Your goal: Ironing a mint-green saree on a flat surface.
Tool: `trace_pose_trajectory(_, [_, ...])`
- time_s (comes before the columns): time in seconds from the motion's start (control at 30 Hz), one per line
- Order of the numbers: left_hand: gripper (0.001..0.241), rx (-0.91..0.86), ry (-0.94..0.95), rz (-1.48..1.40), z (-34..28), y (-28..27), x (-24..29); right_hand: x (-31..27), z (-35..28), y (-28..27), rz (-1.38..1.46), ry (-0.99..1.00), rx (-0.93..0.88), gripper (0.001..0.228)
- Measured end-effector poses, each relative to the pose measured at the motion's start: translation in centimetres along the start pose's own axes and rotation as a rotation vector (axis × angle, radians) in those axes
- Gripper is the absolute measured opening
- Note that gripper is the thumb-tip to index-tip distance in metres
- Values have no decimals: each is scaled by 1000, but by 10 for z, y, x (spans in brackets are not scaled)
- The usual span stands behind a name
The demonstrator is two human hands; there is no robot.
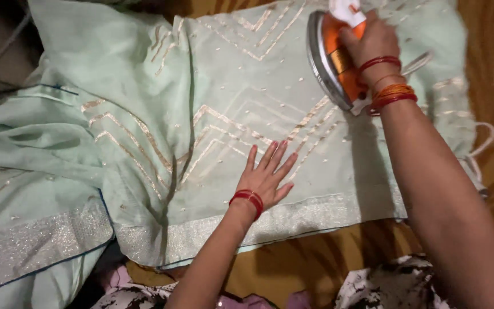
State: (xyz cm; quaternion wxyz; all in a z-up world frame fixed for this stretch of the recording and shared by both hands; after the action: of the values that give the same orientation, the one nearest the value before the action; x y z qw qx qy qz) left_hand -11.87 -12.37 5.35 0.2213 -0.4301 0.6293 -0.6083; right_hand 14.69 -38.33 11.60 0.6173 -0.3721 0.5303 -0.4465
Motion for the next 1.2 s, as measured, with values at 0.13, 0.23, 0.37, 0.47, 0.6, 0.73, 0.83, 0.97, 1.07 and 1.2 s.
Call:
trace_pose_trajectory(0.13, [70, -59, 22, -19, -14, -7, 6, -36, -37, -41, 29, -41, -121, 50])
trace_pose_trajectory(0.23, [68, -119, 20, -6, -21, -20, 10, -53, -87, -64, -37, -27, -188, 49])
trace_pose_trajectory(0.37, [68, -203, -30, 27, -19, -14, 14, -58, -152, -82, -44, -70, -241, 47])
trace_pose_trajectory(0.47, [71, -116, -150, -7, -24, -4, 1, -58, -197, -73, 2, -114, -280, 47])
trace_pose_trajectory(0.6, [72, -53, -332, -30, -60, 3, -32, -52, -222, -55, -48, -47, -370, 46])
trace_pose_trajectory(0.73, [74, 53, -498, -38, -80, 3, -51, -61, -202, -51, -89, -84, -282, 40])
trace_pose_trajectory(0.83, [74, 101, -532, -59, -80, 3, -54, -68, -174, -44, -88, -55, -232, 41])
trace_pose_trajectory(0.97, [74, 116, -529, -68, -89, 3, -52, -61, -156, -30, -40, 1, -254, 43])
trace_pose_trajectory(1.07, [74, 105, -544, -66, -98, -2, -49, -67, -167, -34, -49, -118, -296, 50])
trace_pose_trajectory(1.2, [75, 102, -575, -79, -107, 0, -50, -97, -203, -49, 1, -277, -458, 41])
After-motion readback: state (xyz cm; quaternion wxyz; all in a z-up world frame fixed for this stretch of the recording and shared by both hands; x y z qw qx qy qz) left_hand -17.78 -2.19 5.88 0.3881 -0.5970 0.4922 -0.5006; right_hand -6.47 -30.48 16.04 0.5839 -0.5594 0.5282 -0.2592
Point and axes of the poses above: each hand's wrist, its own z-axis towards the middle knuckle, its own y-axis out of the palm, x = y × z, the point moved 4 cm from there along z, towards the middle knuckle, and after that the axes turned 6 degrees about -x, right-handed, at the moved point
